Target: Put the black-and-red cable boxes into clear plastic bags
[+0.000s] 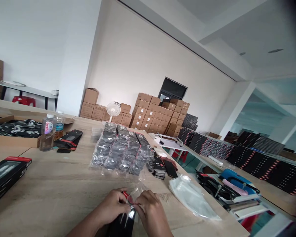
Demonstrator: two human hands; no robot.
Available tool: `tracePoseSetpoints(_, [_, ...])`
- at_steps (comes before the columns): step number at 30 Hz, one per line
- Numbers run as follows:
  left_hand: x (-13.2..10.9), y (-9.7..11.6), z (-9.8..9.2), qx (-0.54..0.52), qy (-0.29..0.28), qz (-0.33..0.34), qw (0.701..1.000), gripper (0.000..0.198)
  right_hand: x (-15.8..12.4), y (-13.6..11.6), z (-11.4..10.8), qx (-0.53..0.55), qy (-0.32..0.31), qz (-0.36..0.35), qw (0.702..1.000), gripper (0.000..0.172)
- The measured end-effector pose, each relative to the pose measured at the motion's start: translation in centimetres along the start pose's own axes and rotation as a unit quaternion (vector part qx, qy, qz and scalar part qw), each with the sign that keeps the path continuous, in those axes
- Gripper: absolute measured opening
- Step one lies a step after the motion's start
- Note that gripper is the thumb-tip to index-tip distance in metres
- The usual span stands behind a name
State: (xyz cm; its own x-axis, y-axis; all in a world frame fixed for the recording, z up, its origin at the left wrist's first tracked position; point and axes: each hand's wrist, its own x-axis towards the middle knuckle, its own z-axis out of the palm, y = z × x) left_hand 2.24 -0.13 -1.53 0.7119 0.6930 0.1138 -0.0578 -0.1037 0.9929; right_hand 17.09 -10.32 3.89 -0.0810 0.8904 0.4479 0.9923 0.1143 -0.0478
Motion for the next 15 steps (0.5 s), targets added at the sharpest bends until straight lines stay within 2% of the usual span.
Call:
tracePoseSetpoints(4, [0.0,0.2,-0.4,-0.029,-0.018,-0.013,0.999,0.008,-0.7,1.6,0.9,0.123,0.0,0.088,0.989,0.018])
tracePoseSetpoints(7, [-0.1,0.3,-0.3,-0.032,-0.025,-0.022,0.999,0.012,-1.5,2.2,1.4,0.149,0.035,0.124,0.98,0.022])
tracePoseSetpoints(10, [0.0,0.1,-0.1,-0.04,-0.015,-0.027,0.999,0.012,-2.2,1.4,1.7,0.131,0.076,0.121,0.981,0.016])
tracePoseSetpoints(14, [0.1,-0.2,-0.1,-0.044,-0.004,-0.004,0.999,0.011,-2.8,0.4,2.7,0.118,0.024,0.098,0.988,0.004])
tracePoseSetpoints(15, [0.1,-0.2,-0.1,-0.036,-0.006,-0.001,0.999,0.011,-2.8,0.4,3.0,0.126,0.018,0.102,0.987,0.007])
